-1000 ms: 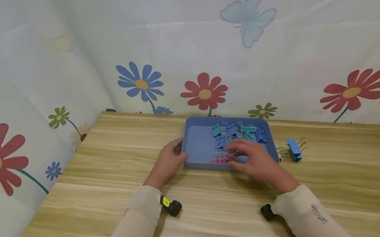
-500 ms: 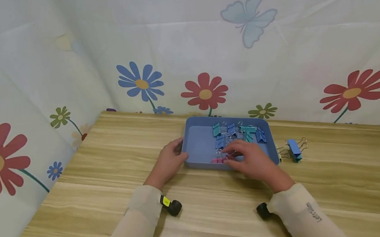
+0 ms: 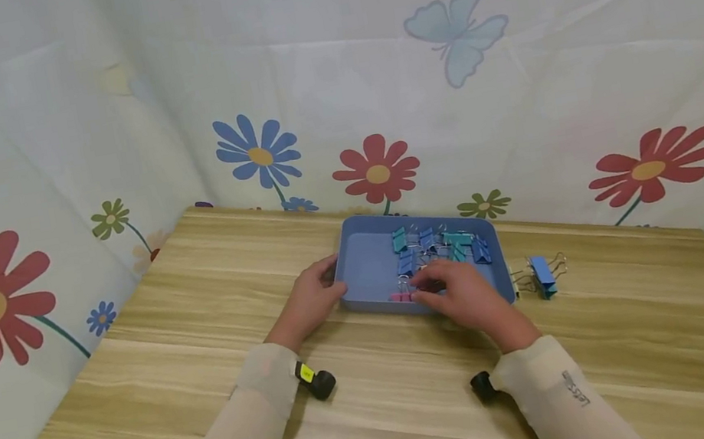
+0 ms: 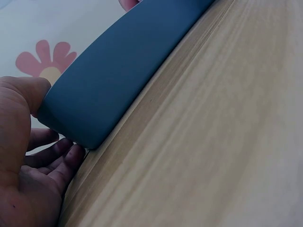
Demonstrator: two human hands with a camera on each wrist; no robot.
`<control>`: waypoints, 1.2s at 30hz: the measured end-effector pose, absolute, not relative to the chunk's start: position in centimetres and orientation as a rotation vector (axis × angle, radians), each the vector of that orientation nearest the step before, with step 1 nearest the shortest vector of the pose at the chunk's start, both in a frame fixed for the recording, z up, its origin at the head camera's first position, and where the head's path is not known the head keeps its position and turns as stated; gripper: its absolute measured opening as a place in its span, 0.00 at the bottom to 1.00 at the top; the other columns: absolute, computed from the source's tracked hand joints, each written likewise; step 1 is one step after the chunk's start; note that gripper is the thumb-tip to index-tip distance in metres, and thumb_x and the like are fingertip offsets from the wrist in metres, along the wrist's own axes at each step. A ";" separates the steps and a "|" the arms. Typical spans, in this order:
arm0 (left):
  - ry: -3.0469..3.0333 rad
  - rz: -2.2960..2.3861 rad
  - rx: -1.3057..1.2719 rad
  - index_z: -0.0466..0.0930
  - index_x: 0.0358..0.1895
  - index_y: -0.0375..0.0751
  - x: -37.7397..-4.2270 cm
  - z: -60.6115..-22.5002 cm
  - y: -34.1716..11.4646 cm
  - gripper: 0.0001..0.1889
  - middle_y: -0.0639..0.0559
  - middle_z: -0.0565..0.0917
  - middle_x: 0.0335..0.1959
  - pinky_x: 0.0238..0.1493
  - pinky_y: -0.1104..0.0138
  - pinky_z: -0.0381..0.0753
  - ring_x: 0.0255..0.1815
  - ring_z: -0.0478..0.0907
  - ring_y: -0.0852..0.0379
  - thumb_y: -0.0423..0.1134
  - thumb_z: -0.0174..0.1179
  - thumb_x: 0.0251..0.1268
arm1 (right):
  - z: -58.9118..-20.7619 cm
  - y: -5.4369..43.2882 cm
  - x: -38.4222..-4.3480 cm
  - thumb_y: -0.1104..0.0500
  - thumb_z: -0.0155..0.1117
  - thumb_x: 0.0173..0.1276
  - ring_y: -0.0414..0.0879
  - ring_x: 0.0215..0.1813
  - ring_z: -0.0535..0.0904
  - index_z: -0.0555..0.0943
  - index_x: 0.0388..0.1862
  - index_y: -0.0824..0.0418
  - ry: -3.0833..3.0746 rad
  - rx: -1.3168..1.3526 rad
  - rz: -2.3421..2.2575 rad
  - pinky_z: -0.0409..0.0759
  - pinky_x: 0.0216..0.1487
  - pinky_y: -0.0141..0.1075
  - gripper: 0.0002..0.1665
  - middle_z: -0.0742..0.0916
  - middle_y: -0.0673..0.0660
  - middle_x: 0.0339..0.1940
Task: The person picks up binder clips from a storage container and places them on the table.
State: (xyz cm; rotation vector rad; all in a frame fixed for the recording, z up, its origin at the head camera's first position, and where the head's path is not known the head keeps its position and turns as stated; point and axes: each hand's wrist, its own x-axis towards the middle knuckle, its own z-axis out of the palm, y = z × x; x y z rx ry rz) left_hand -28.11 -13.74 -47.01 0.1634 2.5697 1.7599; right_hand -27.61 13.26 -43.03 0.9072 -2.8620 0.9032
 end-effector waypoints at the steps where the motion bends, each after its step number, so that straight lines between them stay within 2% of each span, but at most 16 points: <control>1: 2.571 1.761 0.164 0.61 0.73 0.38 -28.1 -47.1 -13.8 0.34 0.41 0.74 0.65 0.60 0.56 0.78 0.61 0.77 0.46 0.35 0.54 0.61 | -43.0 13.2 -27.6 0.54 0.65 0.66 0.44 0.43 0.82 0.85 0.48 0.57 -2.866 0.905 0.900 0.83 0.48 0.43 0.14 0.85 0.50 0.42; 8: 2.575 1.751 0.156 0.61 0.73 0.38 -28.2 -47.2 -13.9 0.34 0.41 0.74 0.66 0.61 0.55 0.77 0.61 0.77 0.46 0.36 0.55 0.61 | -43.0 13.0 -27.5 0.55 0.65 0.66 0.45 0.43 0.83 0.85 0.47 0.58 -2.885 0.851 0.869 0.83 0.48 0.44 0.13 0.86 0.52 0.42; 18: 2.573 1.738 0.156 0.61 0.73 0.39 -28.3 -47.3 -13.7 0.34 0.42 0.74 0.66 0.61 0.56 0.77 0.61 0.77 0.47 0.35 0.55 0.62 | -43.0 13.6 -27.3 0.59 0.64 0.63 0.48 0.41 0.84 0.86 0.44 0.63 -2.854 0.704 0.849 0.84 0.42 0.44 0.12 0.88 0.57 0.40; 27: 2.584 1.731 0.134 0.61 0.73 0.40 -28.2 -47.2 -13.7 0.33 0.42 0.74 0.66 0.61 0.56 0.77 0.62 0.77 0.47 0.36 0.55 0.62 | -42.9 15.0 -28.1 0.59 0.62 0.65 0.45 0.33 0.80 0.87 0.44 0.60 -2.868 0.509 0.855 0.79 0.34 0.38 0.12 0.89 0.56 0.37; 30: 2.581 1.734 0.129 0.61 0.73 0.40 -28.3 -47.3 -13.7 0.34 0.43 0.74 0.67 0.62 0.56 0.76 0.62 0.77 0.47 0.36 0.55 0.62 | -42.8 15.3 -28.1 0.59 0.63 0.65 0.45 0.33 0.80 0.87 0.45 0.60 -2.874 0.519 0.870 0.79 0.34 0.39 0.12 0.89 0.56 0.38; 36: 2.577 1.735 0.131 0.61 0.73 0.40 -28.3 -47.3 -13.8 0.34 0.42 0.74 0.66 0.62 0.56 0.76 0.62 0.76 0.47 0.36 0.55 0.62 | -42.9 15.7 -28.2 0.60 0.64 0.64 0.51 0.40 0.84 0.87 0.41 0.60 -2.842 0.568 0.885 0.83 0.38 0.44 0.09 0.89 0.57 0.40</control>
